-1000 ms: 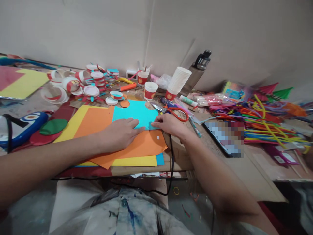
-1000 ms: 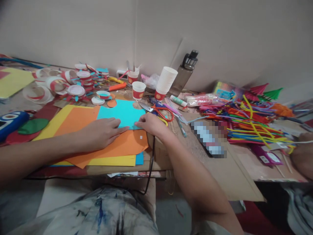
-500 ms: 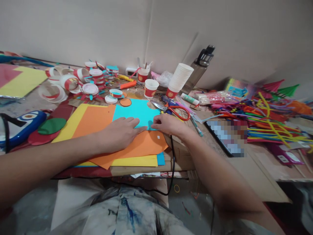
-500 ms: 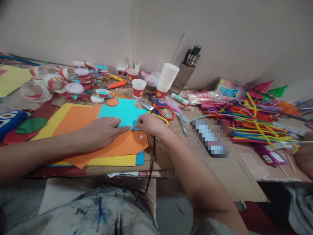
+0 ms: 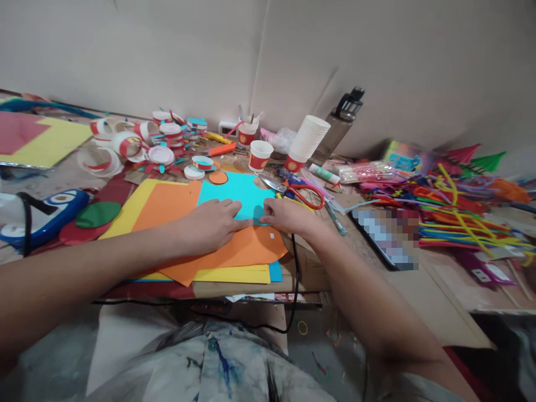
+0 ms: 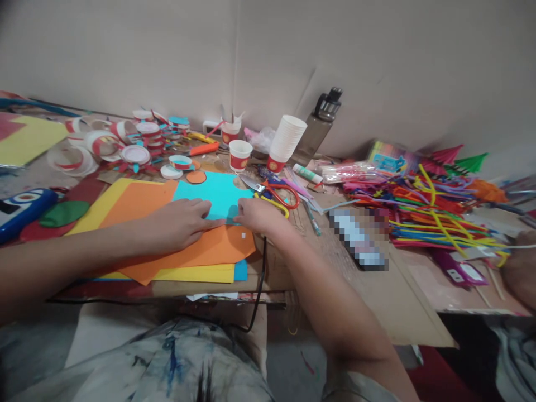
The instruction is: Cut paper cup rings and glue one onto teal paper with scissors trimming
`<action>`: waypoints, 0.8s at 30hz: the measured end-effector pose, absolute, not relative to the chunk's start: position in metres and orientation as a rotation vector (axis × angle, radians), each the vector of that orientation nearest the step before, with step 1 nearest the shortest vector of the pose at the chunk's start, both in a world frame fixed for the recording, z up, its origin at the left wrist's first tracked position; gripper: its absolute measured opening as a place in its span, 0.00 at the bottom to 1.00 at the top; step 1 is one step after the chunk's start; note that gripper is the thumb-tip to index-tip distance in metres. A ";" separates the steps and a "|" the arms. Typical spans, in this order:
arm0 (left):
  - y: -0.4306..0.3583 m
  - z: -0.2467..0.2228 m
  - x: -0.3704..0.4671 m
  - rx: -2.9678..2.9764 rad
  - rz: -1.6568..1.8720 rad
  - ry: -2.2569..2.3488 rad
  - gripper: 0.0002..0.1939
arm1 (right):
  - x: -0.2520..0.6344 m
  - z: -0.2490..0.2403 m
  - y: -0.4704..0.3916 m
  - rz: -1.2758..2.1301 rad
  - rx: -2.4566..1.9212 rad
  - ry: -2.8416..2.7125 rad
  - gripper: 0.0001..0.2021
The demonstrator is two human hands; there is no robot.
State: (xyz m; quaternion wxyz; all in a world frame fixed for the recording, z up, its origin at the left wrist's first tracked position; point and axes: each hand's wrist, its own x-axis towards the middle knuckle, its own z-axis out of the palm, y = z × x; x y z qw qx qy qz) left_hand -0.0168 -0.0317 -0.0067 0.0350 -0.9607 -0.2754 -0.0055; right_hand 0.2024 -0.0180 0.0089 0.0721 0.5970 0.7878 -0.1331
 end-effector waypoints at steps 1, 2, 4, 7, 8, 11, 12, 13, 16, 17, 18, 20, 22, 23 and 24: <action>-0.031 -0.006 -0.015 -2.967 -0.022 -0.821 0.21 | 0.203 0.009 -0.019 -0.382 1.802 2.375 0.09; -0.031 -0.006 -0.013 -2.987 -0.026 -0.793 0.20 | 0.204 0.008 -0.020 -0.369 1.803 2.388 0.09; -0.031 -0.006 -0.009 -3.033 -0.020 -0.769 0.17 | 0.204 0.008 -0.022 -0.360 1.801 2.414 0.09; -0.032 -0.007 -0.005 -3.086 0.009 -0.790 0.15 | 0.204 0.007 -0.025 -0.363 1.822 2.427 0.09; -0.033 -0.009 -0.004 -3.085 0.011 -0.803 0.15 | 0.204 0.006 -0.026 -0.364 1.837 2.422 0.09; -0.034 -0.013 -0.005 -3.057 -0.024 -0.834 0.18 | 0.207 0.005 -0.026 -0.384 1.906 2.388 0.09; -0.034 -0.015 -0.006 -3.047 -0.042 -0.847 0.20 | 0.209 0.005 -0.025 -0.407 1.916 2.387 0.09; -0.034 -0.016 -0.005 -3.038 -0.055 -0.853 0.21 | 0.212 0.005 -0.024 -0.446 1.917 2.398 0.09; -0.032 -0.019 -0.002 -3.004 -0.071 -0.851 0.25 | 0.221 0.009 -0.020 -0.571 1.918 2.497 0.09; -0.032 -0.019 -0.001 -2.991 -0.073 -0.847 0.26 | 0.224 0.010 -0.020 -0.591 1.924 2.543 0.07; -0.031 -0.019 0.001 -2.982 -0.077 -0.843 0.26 | 0.225 0.011 -0.019 -0.603 1.935 2.587 0.06; -0.030 -0.019 0.003 -2.975 -0.086 -0.846 0.26 | 0.225 0.012 -0.020 -0.623 1.940 2.656 0.03; -0.030 -0.019 0.004 -2.976 -0.077 -0.856 0.27 | 0.222 0.013 -0.022 -0.663 1.926 2.663 0.03; -0.031 -0.019 0.005 -2.977 -0.068 -0.861 0.27 | 0.220 0.012 -0.023 -0.675 1.913 2.645 0.03; -0.031 -0.019 0.005 -2.975 -0.061 -0.866 0.27 | 0.219 0.012 -0.023 -0.679 1.901 2.619 0.03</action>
